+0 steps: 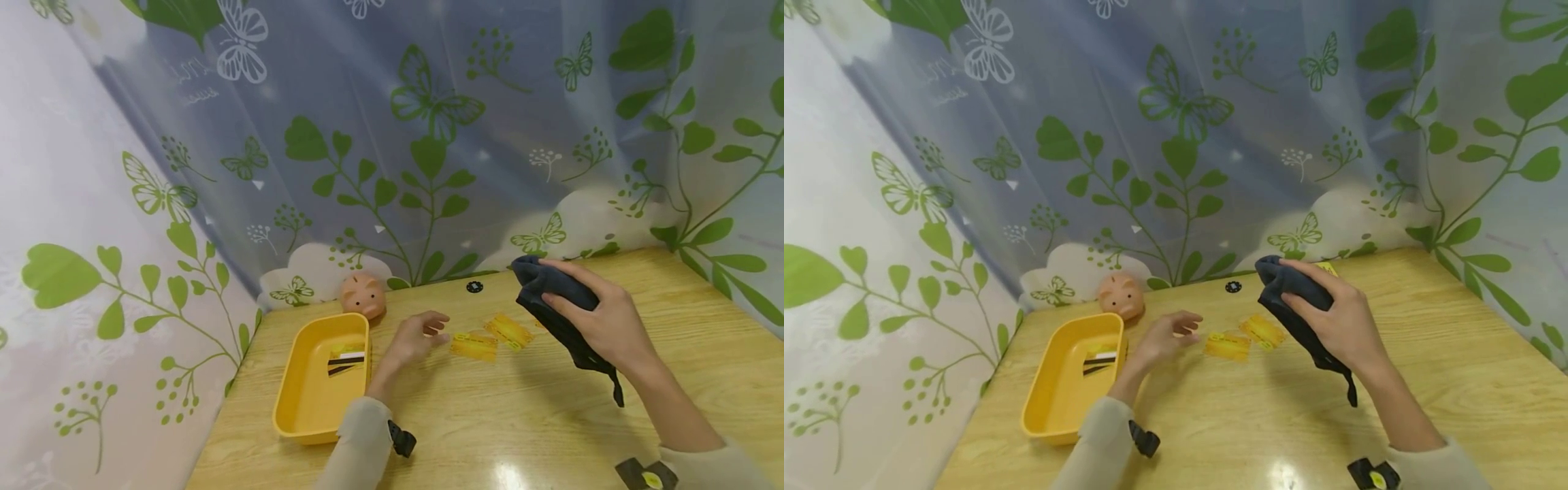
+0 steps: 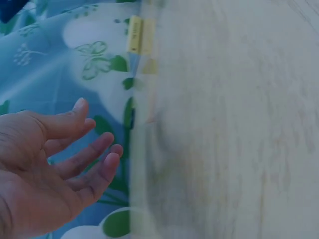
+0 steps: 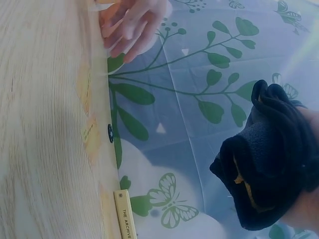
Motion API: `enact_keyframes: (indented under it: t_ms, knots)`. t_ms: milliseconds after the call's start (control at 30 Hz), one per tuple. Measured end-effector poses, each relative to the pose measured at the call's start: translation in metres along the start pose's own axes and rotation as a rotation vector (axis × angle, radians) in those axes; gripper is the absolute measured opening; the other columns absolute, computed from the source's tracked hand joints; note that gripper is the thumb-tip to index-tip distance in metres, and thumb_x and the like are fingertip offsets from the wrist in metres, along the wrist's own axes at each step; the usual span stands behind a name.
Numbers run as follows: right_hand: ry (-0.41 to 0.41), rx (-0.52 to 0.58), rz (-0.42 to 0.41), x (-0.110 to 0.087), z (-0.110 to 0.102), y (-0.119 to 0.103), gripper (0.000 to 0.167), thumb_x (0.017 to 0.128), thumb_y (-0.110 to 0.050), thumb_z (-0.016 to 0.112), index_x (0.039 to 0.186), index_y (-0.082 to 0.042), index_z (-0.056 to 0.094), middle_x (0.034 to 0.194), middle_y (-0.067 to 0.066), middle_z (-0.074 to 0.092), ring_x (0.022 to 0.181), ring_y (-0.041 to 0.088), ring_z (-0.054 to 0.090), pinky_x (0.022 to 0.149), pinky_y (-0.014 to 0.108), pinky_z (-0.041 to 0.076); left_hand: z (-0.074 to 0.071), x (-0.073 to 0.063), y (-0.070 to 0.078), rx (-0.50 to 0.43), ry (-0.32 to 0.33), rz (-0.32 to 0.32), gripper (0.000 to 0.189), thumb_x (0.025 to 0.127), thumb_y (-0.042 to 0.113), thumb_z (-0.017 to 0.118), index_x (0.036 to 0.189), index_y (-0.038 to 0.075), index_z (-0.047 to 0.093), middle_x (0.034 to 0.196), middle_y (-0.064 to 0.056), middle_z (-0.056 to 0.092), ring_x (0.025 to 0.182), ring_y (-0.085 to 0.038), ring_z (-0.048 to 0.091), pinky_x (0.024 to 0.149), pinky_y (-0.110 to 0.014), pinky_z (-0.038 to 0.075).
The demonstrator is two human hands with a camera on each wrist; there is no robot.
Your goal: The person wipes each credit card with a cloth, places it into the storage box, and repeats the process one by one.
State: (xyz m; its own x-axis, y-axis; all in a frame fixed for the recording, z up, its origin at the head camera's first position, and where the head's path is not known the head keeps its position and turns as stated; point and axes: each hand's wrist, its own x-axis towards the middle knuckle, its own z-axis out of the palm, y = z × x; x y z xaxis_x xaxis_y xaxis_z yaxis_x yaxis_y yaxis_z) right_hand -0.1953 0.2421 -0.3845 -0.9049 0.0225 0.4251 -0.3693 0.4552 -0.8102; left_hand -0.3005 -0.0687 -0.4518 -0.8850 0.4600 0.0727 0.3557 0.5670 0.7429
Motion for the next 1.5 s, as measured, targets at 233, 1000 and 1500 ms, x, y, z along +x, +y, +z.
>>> enact_keyframes:
  t_ms: [233,1000,1500]
  knots:
    - [-0.01,0.002,0.009,0.001,0.003,0.0,0.055,0.101,-0.03,0.071,0.153,-0.031,0.054,0.152,0.018,0.052,0.099,0.016,0.07,0.068,0.027,0.061,0.019,0.014,-0.003,0.017,-0.068,-0.058,0.042,0.095,0.001,0.073,0.136,0.002,0.067,0.133,-0.026,0.064,0.118,-0.039,0.065,0.093,-0.048,0.058]
    - [-0.008,0.014,0.034,0.001,0.003,-0.001,0.056,0.101,-0.032,0.07,0.154,-0.033,0.052,0.155,0.017,0.05,0.103,0.03,0.07,0.069,0.027,0.061,0.034,0.024,-0.003,0.257,-0.11,-0.167,0.039,0.082,0.019,0.091,0.106,0.009,0.062,0.124,-0.008,0.044,0.115,-0.027,0.041,0.098,-0.04,0.046]
    - [-0.003,0.013,0.03,0.003,0.001,0.0,0.056,0.102,-0.032,0.069,0.155,-0.033,0.052,0.152,0.02,0.052,0.093,0.0,0.067,0.068,0.027,0.061,0.037,0.012,-0.005,0.191,-0.017,-0.141,0.052,0.08,0.011,0.092,0.114,0.012,0.053,0.115,-0.01,0.066,0.091,-0.02,0.056,0.085,-0.035,0.051]
